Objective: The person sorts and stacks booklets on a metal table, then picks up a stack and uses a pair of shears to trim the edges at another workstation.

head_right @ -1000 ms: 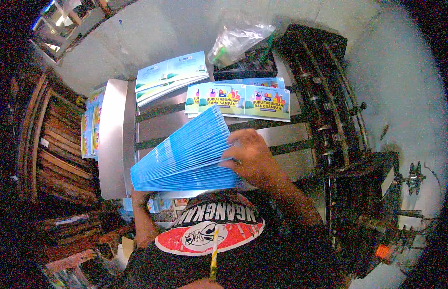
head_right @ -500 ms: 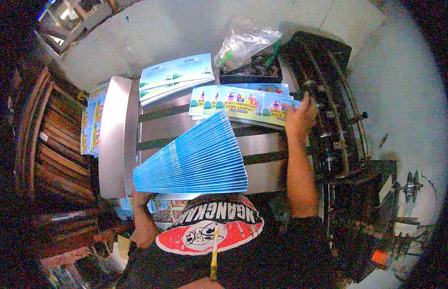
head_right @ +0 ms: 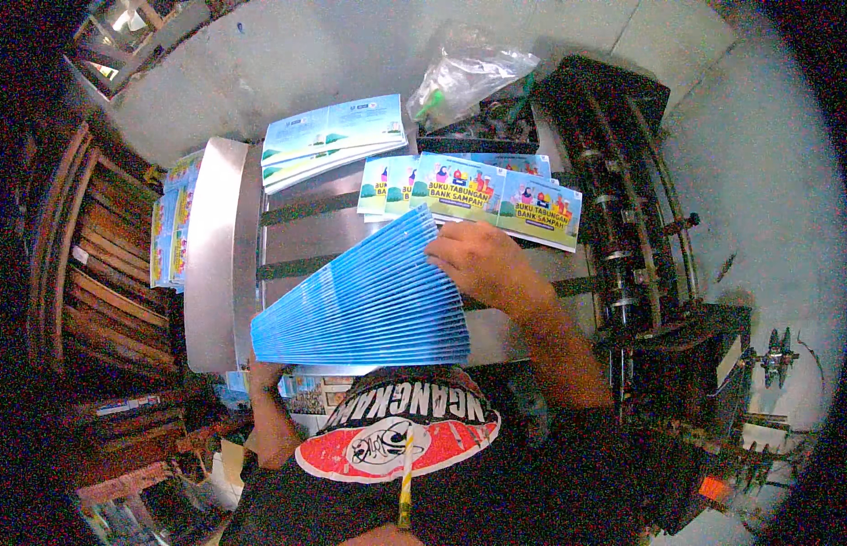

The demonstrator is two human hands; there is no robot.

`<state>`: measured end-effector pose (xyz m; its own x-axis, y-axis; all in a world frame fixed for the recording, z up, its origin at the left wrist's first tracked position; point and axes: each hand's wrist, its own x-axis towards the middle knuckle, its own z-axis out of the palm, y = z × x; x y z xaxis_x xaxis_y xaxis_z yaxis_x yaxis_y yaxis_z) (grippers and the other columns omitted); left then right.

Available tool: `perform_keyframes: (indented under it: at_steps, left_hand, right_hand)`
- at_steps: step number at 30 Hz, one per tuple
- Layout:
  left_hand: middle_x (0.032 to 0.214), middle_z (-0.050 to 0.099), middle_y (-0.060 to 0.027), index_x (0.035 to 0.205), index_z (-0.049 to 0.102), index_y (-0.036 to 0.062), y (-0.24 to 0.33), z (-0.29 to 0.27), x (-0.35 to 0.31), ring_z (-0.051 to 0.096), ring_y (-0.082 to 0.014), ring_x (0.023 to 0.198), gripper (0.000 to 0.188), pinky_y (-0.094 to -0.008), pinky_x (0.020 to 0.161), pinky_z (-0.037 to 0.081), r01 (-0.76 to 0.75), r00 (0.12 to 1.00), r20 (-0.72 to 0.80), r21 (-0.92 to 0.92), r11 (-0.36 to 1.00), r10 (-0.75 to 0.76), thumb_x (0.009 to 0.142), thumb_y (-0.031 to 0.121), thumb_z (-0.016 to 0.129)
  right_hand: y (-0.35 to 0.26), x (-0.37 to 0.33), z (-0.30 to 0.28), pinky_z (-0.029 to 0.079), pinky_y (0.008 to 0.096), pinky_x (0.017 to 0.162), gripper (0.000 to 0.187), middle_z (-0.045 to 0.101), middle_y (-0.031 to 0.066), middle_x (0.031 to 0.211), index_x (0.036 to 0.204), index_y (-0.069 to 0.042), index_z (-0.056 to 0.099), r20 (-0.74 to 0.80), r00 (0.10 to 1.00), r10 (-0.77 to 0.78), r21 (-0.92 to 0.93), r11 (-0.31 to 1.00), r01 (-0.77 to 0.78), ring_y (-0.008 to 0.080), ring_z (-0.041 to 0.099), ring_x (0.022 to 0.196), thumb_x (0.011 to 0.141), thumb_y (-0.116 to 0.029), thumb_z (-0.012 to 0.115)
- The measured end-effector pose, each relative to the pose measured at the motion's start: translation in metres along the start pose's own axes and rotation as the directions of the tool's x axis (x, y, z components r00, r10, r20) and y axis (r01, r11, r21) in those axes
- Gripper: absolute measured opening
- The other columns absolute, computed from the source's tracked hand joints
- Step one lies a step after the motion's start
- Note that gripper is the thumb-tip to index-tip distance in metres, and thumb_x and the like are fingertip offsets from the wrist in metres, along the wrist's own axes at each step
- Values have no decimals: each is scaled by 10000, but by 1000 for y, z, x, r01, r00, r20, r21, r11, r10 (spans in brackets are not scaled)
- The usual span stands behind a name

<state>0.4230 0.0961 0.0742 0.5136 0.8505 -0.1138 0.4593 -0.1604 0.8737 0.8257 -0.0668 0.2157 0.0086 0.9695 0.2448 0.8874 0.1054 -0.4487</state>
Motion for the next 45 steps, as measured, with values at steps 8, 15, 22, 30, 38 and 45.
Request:
perform_keyframes:
  at_steps: [8,15,22,30,38,45]
  left_hand:
    - [1091,595,-47,1296,413,58,6,4,0,572,-154,991,843,-314,896,482,-49,999,-10,-167,985,48,593,56,878]
    - [1093,596,-45,1286,418,61,33,4,-1,569,-157,1002,832,-329,906,481,51,998,-32,-70,996,-53,590,44,873]
    - [1127,568,-54,1243,479,44,23,-1,-5,554,-165,1036,725,-317,936,457,32,999,-3,20,999,-32,624,80,855]
    - [1096,568,-41,1204,504,44,13,1,4,544,-152,1026,643,-304,937,448,-61,998,23,-74,995,63,646,19,822]
    - [1115,577,-41,1197,520,47,21,6,7,554,-156,1028,637,-306,940,449,-76,997,3,-127,989,77,638,7,823]
    - [1112,575,-57,1185,578,32,24,3,1,568,-195,1052,594,-320,956,448,-94,996,-14,-87,992,93,646,39,827]
  right_hand:
    - [-3,8,-3,505,419,787,127,634,103,892,912,-73,691,141,989,41,-48,998,-34,305,635,866,823,-164,687]
    - [0,6,4,514,423,782,177,613,103,938,975,-86,673,90,996,-11,-232,972,32,293,628,888,807,-136,697]
    - [69,-42,-20,501,301,752,170,662,41,913,1006,-39,637,-367,723,585,675,702,-226,132,625,840,956,-199,618]
    - [214,-107,15,503,398,846,384,687,158,1014,1130,0,594,-562,202,802,424,489,-762,303,656,906,929,-322,649]
    - [83,-27,0,462,410,941,252,634,152,1080,1041,-32,660,-436,831,346,75,934,-350,318,603,1048,844,-185,699]
    - [18,21,-7,501,415,805,123,637,104,885,876,-58,685,-4,999,-47,-21,999,46,309,620,887,822,-167,709]
